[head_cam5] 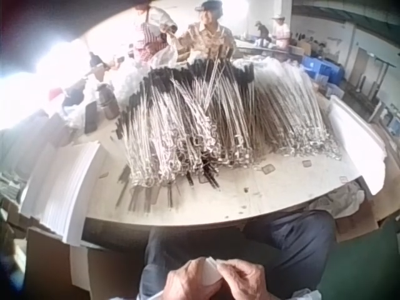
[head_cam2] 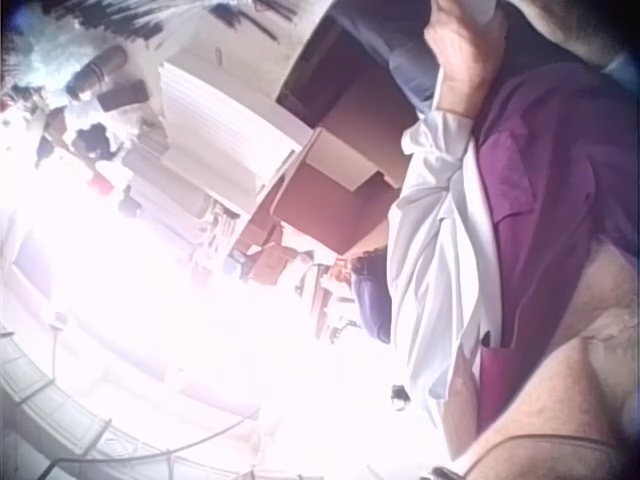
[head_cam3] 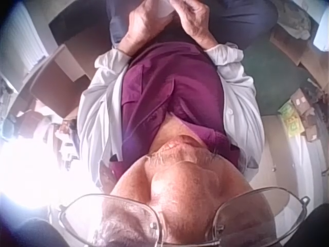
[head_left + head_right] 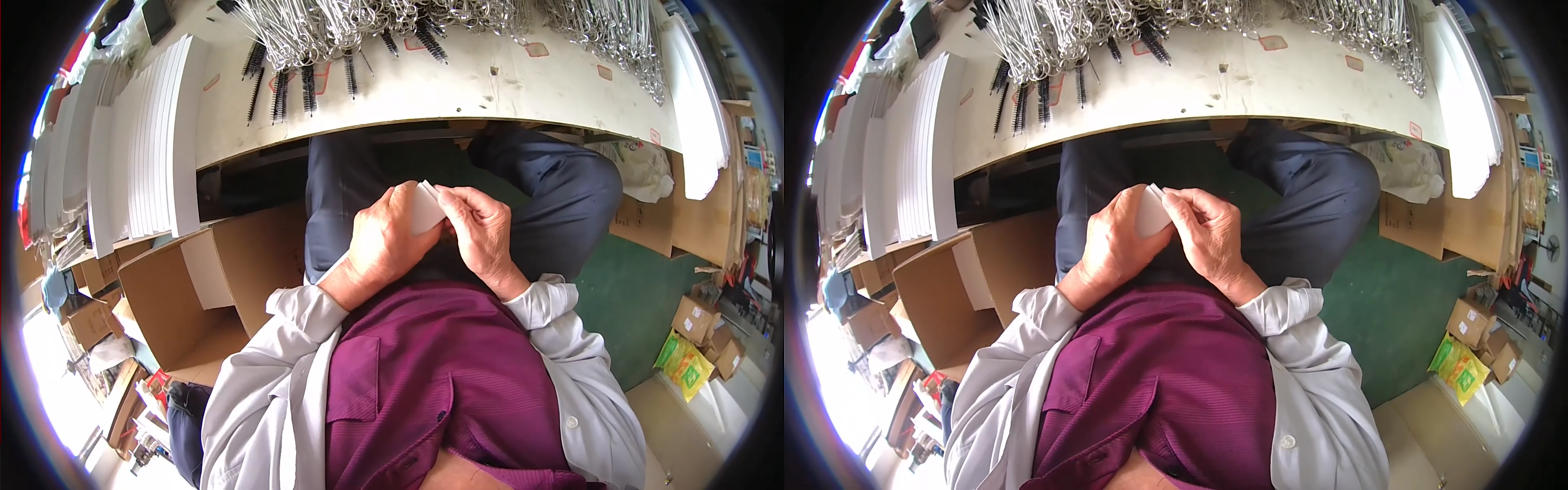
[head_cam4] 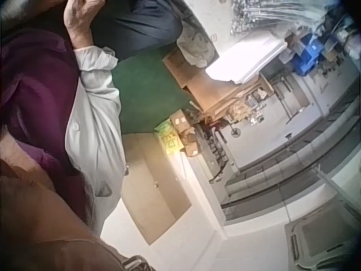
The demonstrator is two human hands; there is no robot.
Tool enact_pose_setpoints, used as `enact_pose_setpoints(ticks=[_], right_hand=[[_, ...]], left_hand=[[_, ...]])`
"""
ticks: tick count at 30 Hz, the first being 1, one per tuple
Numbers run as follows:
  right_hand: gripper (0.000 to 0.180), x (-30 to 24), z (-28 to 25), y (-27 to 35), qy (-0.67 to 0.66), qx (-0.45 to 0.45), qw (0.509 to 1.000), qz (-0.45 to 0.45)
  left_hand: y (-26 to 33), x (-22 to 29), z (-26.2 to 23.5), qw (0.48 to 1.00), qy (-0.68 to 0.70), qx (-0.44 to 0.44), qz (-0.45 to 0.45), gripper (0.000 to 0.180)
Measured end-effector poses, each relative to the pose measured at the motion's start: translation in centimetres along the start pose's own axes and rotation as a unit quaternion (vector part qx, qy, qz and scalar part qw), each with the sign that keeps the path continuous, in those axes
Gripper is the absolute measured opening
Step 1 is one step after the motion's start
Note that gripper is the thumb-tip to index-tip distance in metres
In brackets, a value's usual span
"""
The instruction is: Manually assembling bundles of thin wires and inserting them into protective white sleeves as part of a manufacturing process.
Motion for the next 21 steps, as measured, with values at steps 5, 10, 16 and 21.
enact_pose_setpoints(ticks=[5,10,16,21], right_hand=[[0.044,-0.5,1.2,0.1,0.095,-0.064,0.991,-0.067],[0.047,-0.8,1.9,0.3,0.064,-0.075,0.994,-0.057],[0.048,-1.2,2.1,0.4,0.099,-0.077,0.989,-0.078],[0.045,-1.8,2.1,0.4,0.128,-0.060,0.982,-0.123]], left_hand=[[-0.2,-0.3,-0.3,1.000,0.018,0.006,0.010,0.046],[-0.3,-1.0,0.0,0.999,0.035,-0.023,-0.020,0.051],[-0.2,-1.2,0.0,0.999,0.045,-0.021,-0.007,0.051],[-0.4,-1.1,0.1,0.998,0.058,-0.032,-0.019,0.049]])
Point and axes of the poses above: each hand's wrist, its own y-axis away from the middle knuckle, its own z-axis out of the palm, x = y × z, the point moved 8 cm from there along -y, towards the middle knuckle, and after that the axes turned 12 degrees about -x, right-handed, at the moved point
